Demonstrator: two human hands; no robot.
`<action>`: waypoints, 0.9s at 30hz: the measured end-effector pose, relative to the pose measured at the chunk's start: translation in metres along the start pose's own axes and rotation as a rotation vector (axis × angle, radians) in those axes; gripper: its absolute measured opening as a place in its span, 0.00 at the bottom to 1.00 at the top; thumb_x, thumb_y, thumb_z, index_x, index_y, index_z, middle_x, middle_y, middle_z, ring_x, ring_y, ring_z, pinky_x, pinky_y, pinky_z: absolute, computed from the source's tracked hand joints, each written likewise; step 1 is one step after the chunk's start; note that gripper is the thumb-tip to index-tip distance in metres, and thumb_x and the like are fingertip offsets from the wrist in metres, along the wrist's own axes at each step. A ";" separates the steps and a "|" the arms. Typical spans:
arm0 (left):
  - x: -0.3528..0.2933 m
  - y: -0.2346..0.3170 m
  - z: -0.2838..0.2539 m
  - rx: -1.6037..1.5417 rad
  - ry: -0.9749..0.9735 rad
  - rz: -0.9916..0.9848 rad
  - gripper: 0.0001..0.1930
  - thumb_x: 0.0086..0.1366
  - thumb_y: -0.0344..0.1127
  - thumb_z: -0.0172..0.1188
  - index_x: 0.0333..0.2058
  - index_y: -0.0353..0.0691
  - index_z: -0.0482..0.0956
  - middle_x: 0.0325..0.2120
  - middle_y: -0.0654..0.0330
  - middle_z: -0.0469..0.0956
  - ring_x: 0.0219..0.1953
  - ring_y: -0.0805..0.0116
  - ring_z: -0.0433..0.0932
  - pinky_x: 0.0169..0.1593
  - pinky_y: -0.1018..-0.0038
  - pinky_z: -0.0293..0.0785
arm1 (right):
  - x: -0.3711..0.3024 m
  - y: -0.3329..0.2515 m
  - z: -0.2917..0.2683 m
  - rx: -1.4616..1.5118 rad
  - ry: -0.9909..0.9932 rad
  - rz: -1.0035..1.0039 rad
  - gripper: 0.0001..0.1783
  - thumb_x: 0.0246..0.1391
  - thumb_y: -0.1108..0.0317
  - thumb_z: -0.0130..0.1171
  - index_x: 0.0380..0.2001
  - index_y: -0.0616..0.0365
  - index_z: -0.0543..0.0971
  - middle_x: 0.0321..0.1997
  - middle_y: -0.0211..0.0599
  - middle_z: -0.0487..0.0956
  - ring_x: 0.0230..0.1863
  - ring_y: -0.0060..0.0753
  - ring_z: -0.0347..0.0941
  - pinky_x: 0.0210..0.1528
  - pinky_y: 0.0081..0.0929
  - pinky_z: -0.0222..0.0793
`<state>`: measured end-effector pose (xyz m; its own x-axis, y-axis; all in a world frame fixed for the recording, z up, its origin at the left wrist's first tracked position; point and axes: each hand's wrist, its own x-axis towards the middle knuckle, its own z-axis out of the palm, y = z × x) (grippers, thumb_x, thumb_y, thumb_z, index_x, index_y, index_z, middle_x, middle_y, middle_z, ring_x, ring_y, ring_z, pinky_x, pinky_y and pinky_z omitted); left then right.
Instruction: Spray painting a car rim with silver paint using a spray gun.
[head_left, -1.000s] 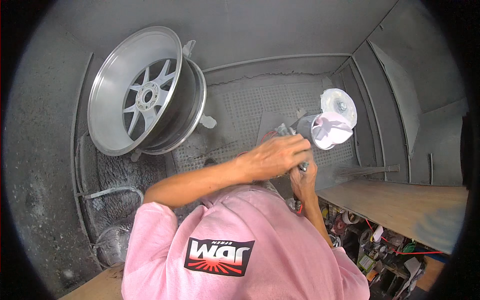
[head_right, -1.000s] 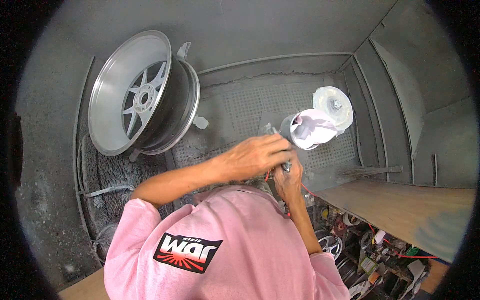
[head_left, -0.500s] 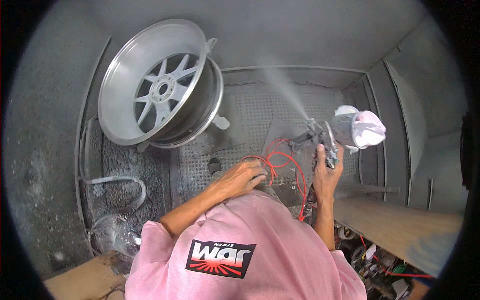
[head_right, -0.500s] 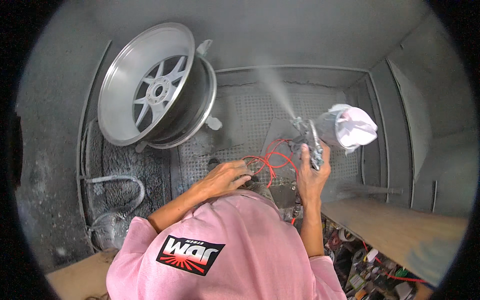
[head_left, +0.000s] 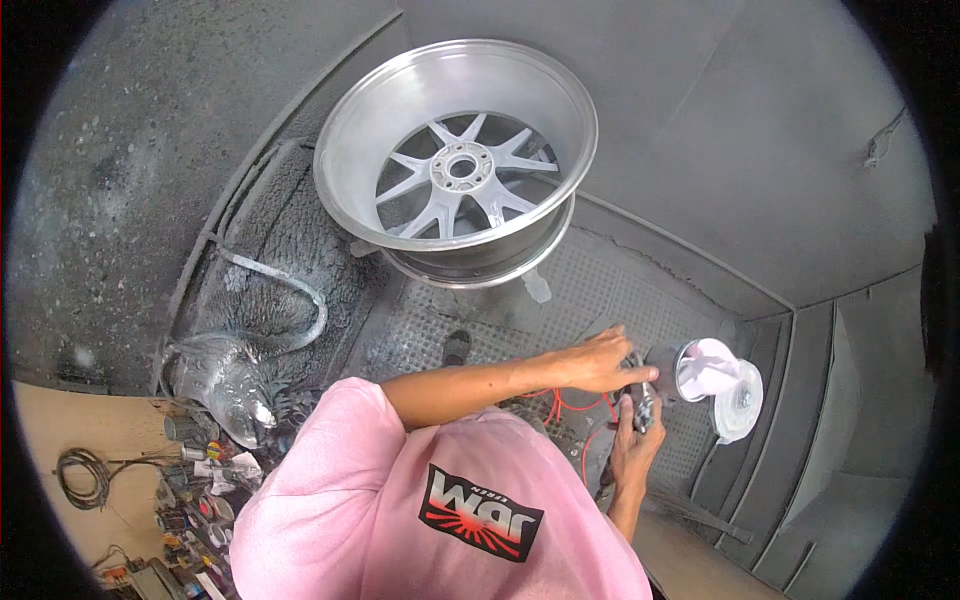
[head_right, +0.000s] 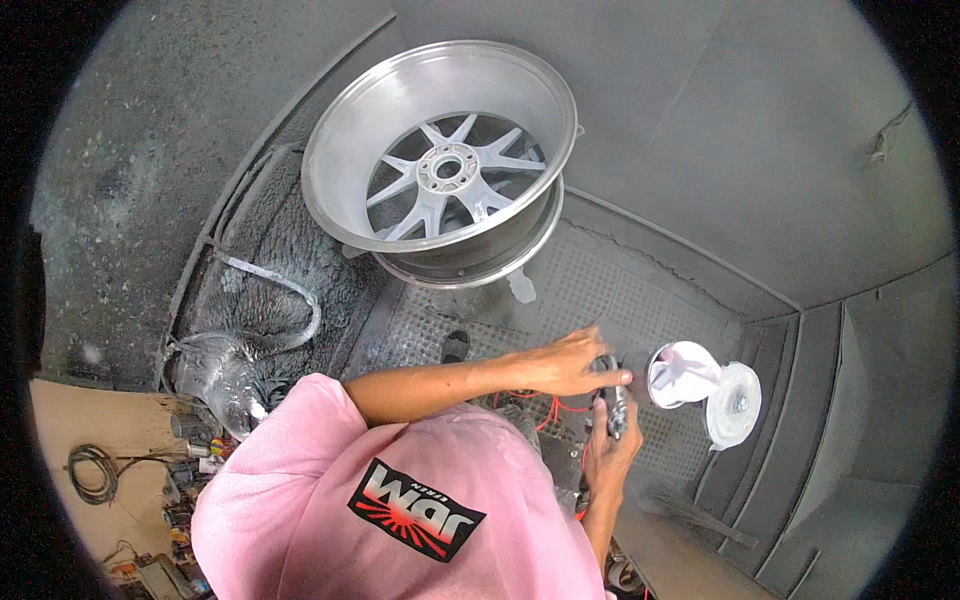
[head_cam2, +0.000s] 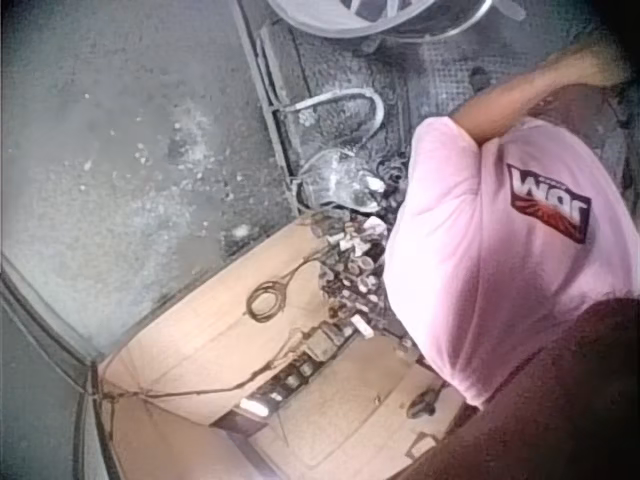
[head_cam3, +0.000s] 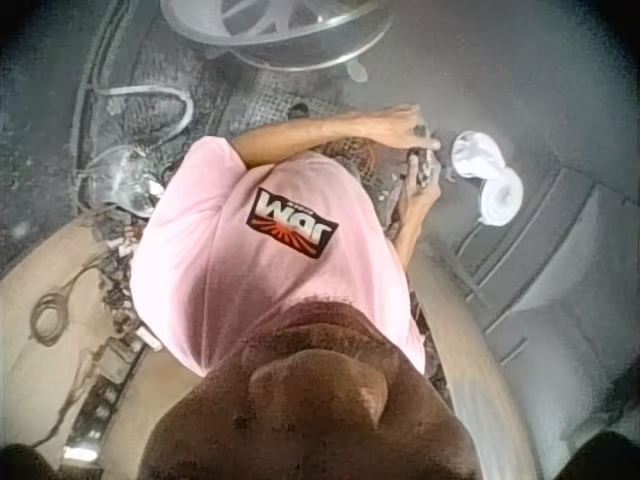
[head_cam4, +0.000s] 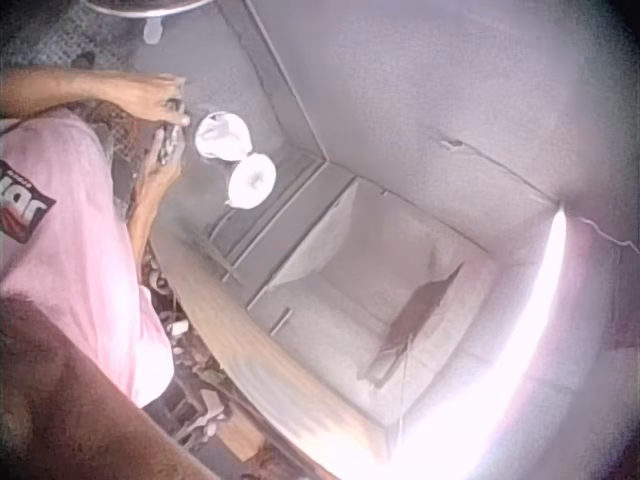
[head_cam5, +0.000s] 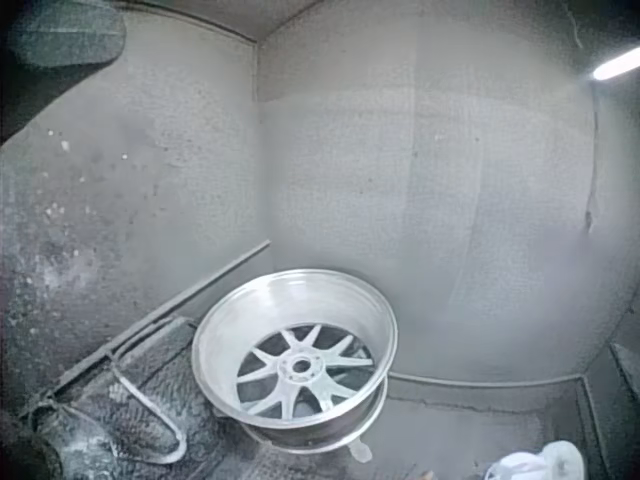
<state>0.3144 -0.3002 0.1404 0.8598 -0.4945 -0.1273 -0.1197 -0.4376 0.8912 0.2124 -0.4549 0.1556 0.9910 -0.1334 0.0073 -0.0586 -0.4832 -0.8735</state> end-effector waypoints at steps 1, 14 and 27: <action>-0.002 -0.001 -0.001 0.016 -0.093 -0.007 0.43 0.65 0.68 0.54 0.49 0.21 0.77 0.56 0.21 0.65 0.59 0.30 0.69 0.63 0.48 0.66 | -0.002 0.004 0.001 0.003 -0.003 -0.003 0.12 0.66 0.68 0.57 0.48 0.64 0.77 0.34 0.33 0.81 0.30 0.19 0.72 0.29 0.23 0.70; 0.003 -0.008 0.004 0.061 -0.345 -0.162 0.50 0.61 0.76 0.53 0.57 0.25 0.74 0.51 0.28 0.74 0.60 0.34 0.69 0.64 0.50 0.65 | -0.015 0.024 0.005 0.124 -0.033 0.095 0.13 0.66 0.65 0.59 0.47 0.63 0.76 0.31 0.37 0.79 0.25 0.24 0.72 0.23 0.28 0.70; 0.008 -0.012 0.028 0.054 -0.328 -0.179 0.53 0.59 0.78 0.52 0.58 0.25 0.72 0.53 0.27 0.72 0.61 0.35 0.68 0.65 0.50 0.64 | -0.019 0.035 -0.006 0.031 -0.005 0.019 0.09 0.66 0.67 0.58 0.43 0.62 0.75 0.25 0.30 0.76 0.24 0.20 0.68 0.28 0.25 0.65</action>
<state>0.3089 -0.3203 0.1161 0.6659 -0.6170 -0.4193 -0.0153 -0.5732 0.8193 0.1912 -0.4742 0.1281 0.9903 -0.1381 -0.0116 -0.0737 -0.4536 -0.8882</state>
